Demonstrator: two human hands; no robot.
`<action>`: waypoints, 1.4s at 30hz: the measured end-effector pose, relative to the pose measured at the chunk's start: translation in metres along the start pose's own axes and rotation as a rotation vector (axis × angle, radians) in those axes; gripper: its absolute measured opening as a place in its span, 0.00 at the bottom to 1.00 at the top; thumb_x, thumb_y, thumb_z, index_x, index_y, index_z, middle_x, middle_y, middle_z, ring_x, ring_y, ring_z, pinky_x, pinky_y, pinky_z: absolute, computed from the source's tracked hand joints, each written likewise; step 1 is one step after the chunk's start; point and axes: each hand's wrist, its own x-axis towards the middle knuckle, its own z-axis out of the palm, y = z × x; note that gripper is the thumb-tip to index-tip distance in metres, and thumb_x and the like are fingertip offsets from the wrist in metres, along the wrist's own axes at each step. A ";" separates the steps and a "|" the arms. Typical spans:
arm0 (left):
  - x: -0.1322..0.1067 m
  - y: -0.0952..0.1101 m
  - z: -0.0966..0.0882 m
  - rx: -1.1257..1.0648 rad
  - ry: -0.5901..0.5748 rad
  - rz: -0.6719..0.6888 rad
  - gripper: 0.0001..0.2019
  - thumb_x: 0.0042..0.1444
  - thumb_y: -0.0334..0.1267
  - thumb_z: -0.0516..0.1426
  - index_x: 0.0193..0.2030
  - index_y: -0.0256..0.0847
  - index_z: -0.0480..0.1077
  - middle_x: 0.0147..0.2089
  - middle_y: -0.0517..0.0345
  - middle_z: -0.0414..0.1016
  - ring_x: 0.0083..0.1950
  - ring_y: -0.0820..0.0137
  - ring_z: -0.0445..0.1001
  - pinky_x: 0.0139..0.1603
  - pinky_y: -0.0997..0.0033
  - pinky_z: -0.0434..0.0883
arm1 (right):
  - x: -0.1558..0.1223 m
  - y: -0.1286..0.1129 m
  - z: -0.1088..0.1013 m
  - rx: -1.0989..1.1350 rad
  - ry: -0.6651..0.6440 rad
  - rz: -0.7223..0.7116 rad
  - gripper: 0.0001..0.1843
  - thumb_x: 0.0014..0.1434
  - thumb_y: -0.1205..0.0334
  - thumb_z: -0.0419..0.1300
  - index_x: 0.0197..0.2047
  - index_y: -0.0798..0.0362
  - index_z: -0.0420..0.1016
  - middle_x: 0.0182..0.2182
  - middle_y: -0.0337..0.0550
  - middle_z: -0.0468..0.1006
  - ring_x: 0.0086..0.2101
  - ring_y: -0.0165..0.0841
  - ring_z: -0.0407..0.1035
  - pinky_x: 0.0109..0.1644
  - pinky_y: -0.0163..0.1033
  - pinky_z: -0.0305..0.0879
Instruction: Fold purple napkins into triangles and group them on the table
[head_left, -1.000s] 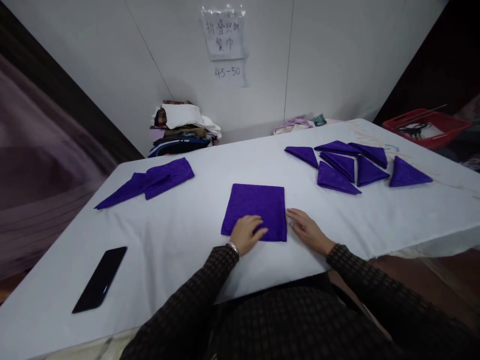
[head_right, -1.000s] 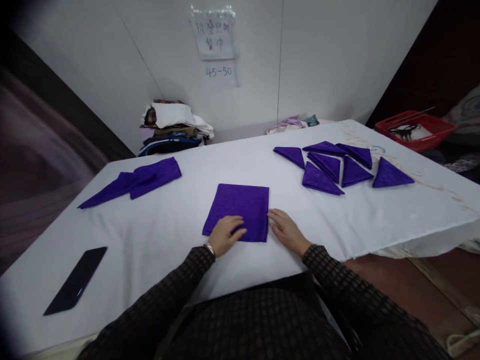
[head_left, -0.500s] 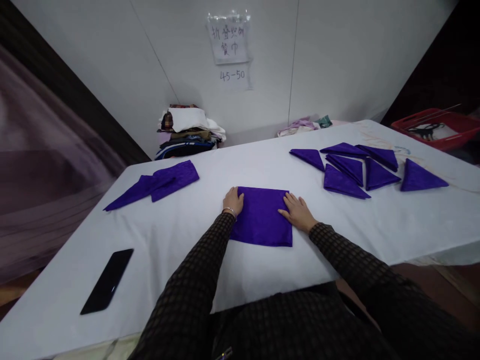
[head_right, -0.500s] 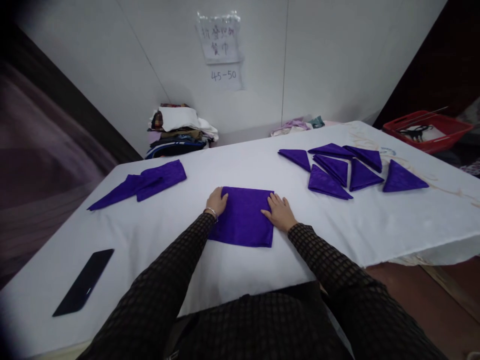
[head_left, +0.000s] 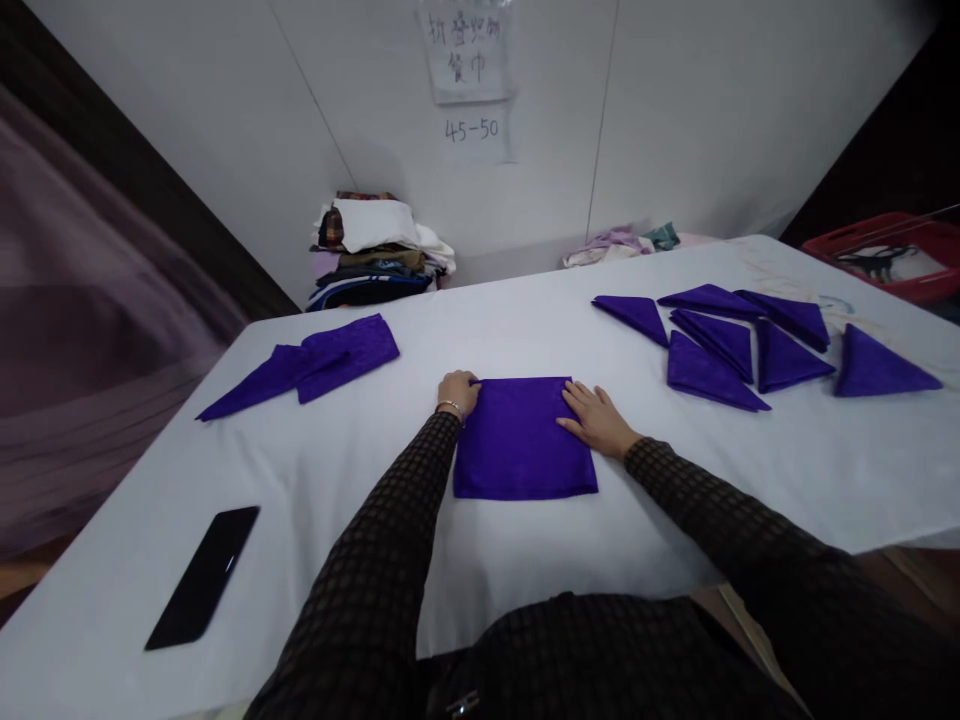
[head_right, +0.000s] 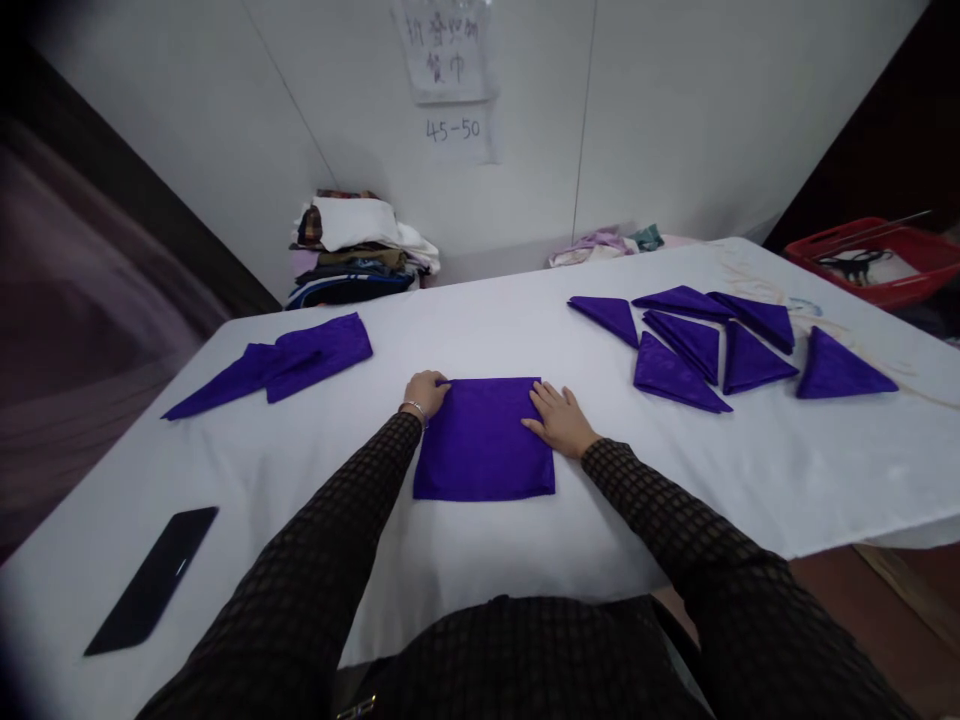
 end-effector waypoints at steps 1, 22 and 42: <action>-0.003 -0.004 -0.001 0.001 0.001 -0.010 0.14 0.57 0.40 0.54 0.46 0.42 0.76 0.49 0.50 0.75 0.53 0.62 0.69 0.53 0.67 0.65 | 0.005 0.002 -0.001 0.002 -0.007 -0.020 0.34 0.65 0.44 0.42 0.66 0.57 0.55 0.65 0.55 0.54 0.64 0.45 0.46 0.64 0.59 0.43; -0.146 0.028 0.005 -0.184 0.046 0.408 0.15 0.57 0.38 0.55 0.51 0.42 0.70 0.57 0.52 0.69 0.59 0.64 0.64 0.61 0.61 0.60 | -0.074 0.015 -0.044 0.333 -0.062 -0.413 0.24 0.59 0.67 0.52 0.59 0.45 0.68 0.65 0.43 0.57 0.64 0.40 0.47 0.63 0.55 0.53; -0.201 0.111 0.026 -0.190 -0.003 0.415 0.15 0.58 0.37 0.52 0.52 0.44 0.68 0.52 0.52 0.71 0.54 0.62 0.65 0.54 0.58 0.60 | -0.078 -0.013 -0.046 0.417 0.001 -0.385 0.14 0.61 0.66 0.49 0.44 0.50 0.74 0.58 0.47 0.69 0.63 0.40 0.50 0.64 0.59 0.44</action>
